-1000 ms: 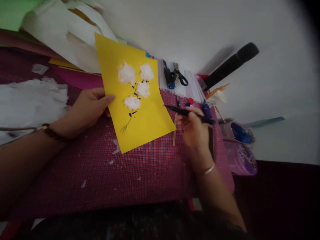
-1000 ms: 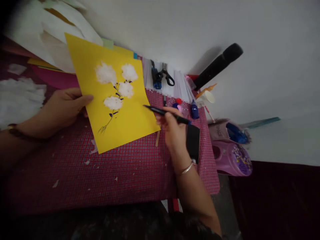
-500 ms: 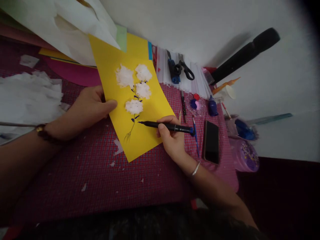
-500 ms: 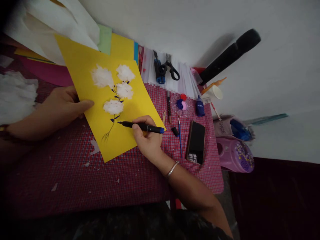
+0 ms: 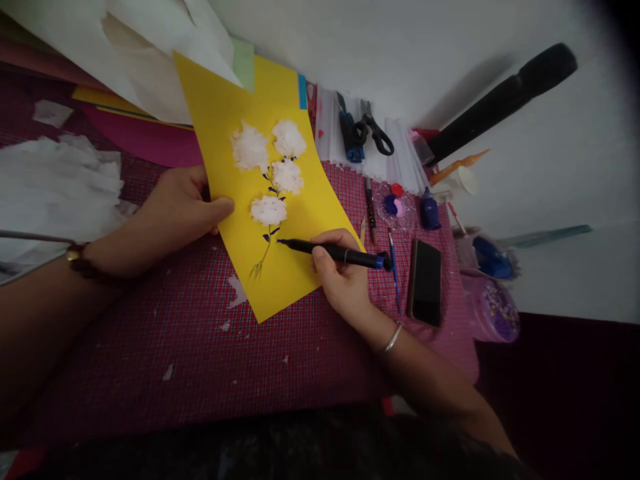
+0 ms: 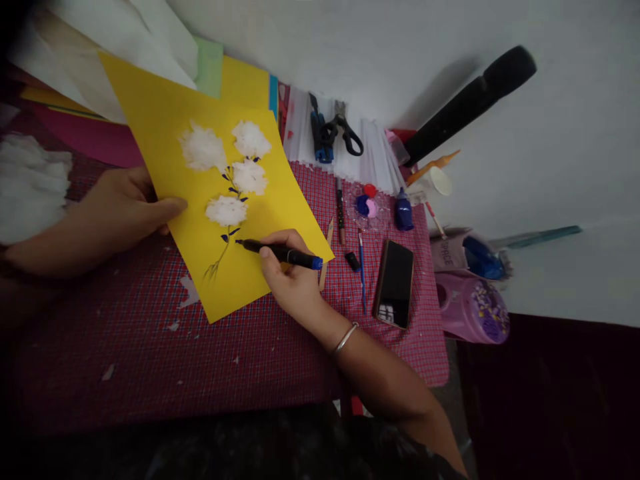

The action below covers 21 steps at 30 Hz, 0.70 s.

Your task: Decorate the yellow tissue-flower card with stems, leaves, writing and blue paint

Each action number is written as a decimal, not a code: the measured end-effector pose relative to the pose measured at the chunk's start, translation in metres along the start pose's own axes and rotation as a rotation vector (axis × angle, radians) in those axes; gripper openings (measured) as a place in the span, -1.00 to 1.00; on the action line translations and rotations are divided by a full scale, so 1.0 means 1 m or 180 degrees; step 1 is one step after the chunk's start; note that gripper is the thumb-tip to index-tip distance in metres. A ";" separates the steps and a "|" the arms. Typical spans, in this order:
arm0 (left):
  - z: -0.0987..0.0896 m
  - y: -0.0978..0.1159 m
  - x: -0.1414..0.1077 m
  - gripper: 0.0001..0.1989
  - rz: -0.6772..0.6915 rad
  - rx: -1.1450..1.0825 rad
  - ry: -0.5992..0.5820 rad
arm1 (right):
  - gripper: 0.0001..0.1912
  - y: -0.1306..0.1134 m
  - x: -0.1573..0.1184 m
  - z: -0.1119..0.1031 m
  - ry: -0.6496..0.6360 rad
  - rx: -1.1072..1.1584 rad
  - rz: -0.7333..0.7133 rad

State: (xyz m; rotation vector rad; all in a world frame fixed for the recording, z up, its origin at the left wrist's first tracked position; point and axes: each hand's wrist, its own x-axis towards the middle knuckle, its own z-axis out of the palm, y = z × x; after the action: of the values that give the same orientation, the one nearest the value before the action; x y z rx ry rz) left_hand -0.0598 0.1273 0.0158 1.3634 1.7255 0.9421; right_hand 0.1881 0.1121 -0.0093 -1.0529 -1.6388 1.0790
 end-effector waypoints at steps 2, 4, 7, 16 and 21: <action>0.001 0.002 -0.001 -0.80 -0.0020 -0.0021 -0.0005 | -0.87 0.000 0.000 0.000 -0.0013 -0.0007 0.0017; 0.001 0.004 -0.001 -0.79 -0.0072 -0.0038 0.0006 | -0.88 -0.001 0.000 0.000 -0.0035 -0.0007 -0.0006; 0.003 0.007 -0.002 -0.78 -0.0152 -0.0070 0.0031 | -0.89 -0.002 0.000 0.001 -0.0089 -0.0065 -0.0007; 0.003 0.001 0.000 -0.70 -0.0063 -0.0047 0.0062 | -0.88 -0.009 -0.009 -0.003 -0.0237 0.0253 0.0106; 0.003 0.000 0.000 -0.79 -0.0074 -0.0032 0.0058 | -0.84 -0.013 -0.007 -0.009 -0.0297 0.0588 0.0207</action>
State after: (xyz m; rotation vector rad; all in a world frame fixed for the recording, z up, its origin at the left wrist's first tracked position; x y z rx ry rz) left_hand -0.0572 0.1276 0.0148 1.3295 1.7444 0.9518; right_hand 0.1963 0.1039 0.0034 -0.9522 -1.5525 1.3133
